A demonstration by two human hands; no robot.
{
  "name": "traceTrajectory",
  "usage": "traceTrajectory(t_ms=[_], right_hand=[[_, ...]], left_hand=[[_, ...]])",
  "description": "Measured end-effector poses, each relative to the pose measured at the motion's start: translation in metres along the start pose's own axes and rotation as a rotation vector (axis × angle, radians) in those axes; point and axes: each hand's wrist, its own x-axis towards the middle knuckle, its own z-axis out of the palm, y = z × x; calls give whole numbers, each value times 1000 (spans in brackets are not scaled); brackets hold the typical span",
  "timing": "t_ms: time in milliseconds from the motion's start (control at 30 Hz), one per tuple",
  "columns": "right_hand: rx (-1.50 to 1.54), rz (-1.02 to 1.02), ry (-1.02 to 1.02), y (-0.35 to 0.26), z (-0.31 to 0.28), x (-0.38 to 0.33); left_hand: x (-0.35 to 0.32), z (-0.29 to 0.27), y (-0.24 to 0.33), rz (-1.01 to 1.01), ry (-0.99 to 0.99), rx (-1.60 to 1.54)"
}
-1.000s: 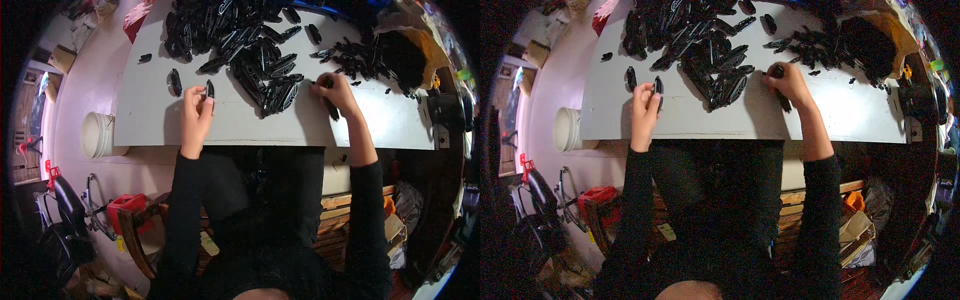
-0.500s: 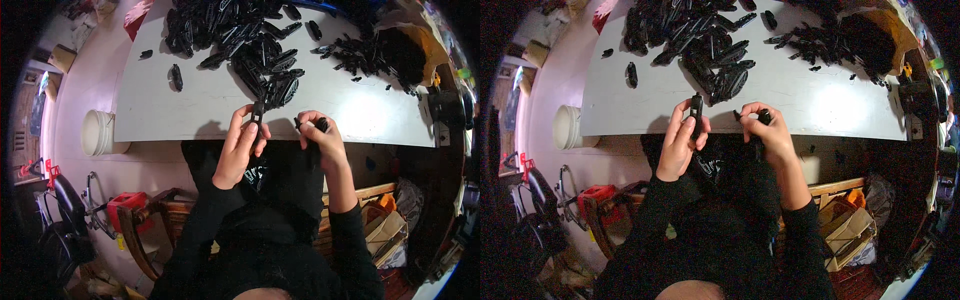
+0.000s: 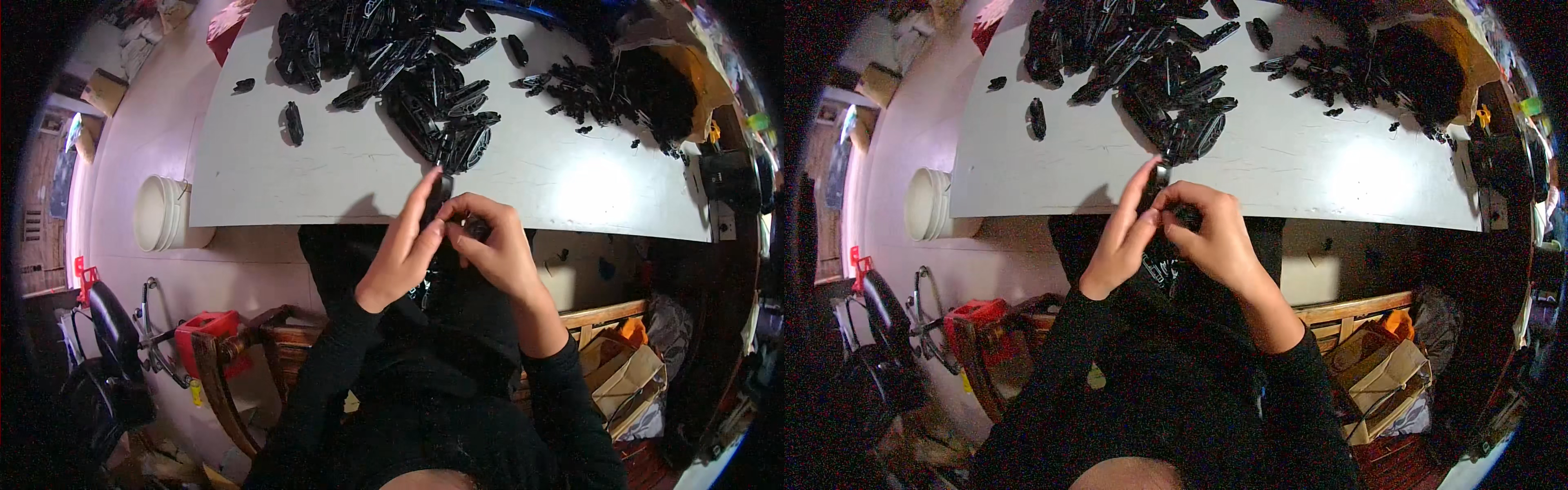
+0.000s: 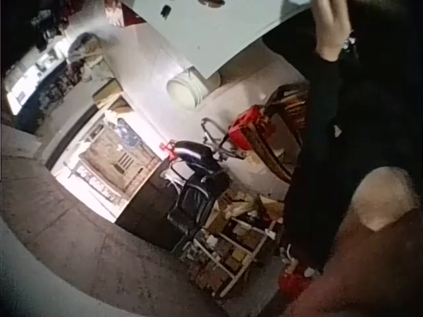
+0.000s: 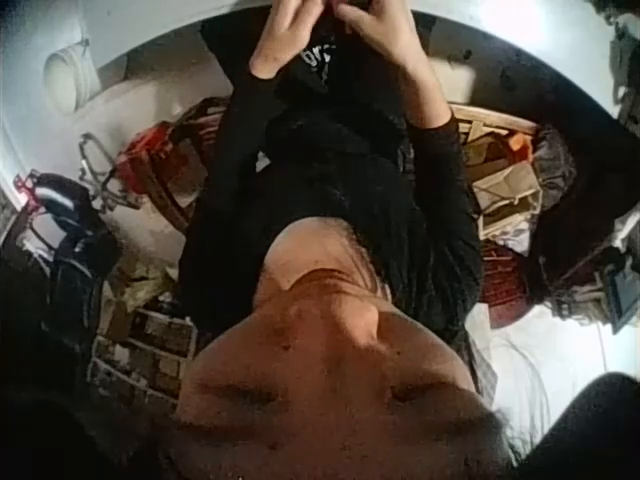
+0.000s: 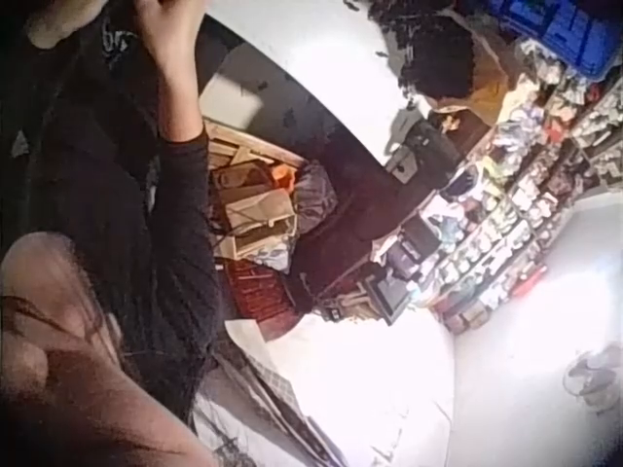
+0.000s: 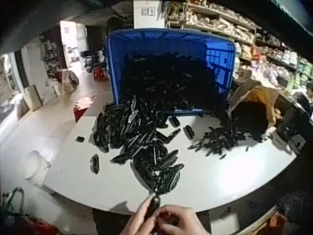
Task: Manual assembly of small black plastic components at a workstation.
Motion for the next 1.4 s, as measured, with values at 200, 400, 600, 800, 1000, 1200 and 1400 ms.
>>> traceTrajectory(t_ms=[200,400,600,800,1000,1200,1400], right_hand=[[-60,-58,232,-5,6,2],[218,68,87,12,1,-4],[190,123,45,21,7,-9],[258,119,52,21,12,-10],[186,141,20,49,22,-27],[-177,-189,-90,46,3,-29],[-283,-102,587,68,-117,31]], left_hand=[[-6,3,2,-45,30,-119],[-10,3,2,22,-12,146],[-20,7,-4,20,33,102],[-26,4,4,-87,-40,-8],[-33,-18,9,-144,-261,281],[12,-112,-32,-24,508,802],[55,-178,-66,-41,672,1386]])
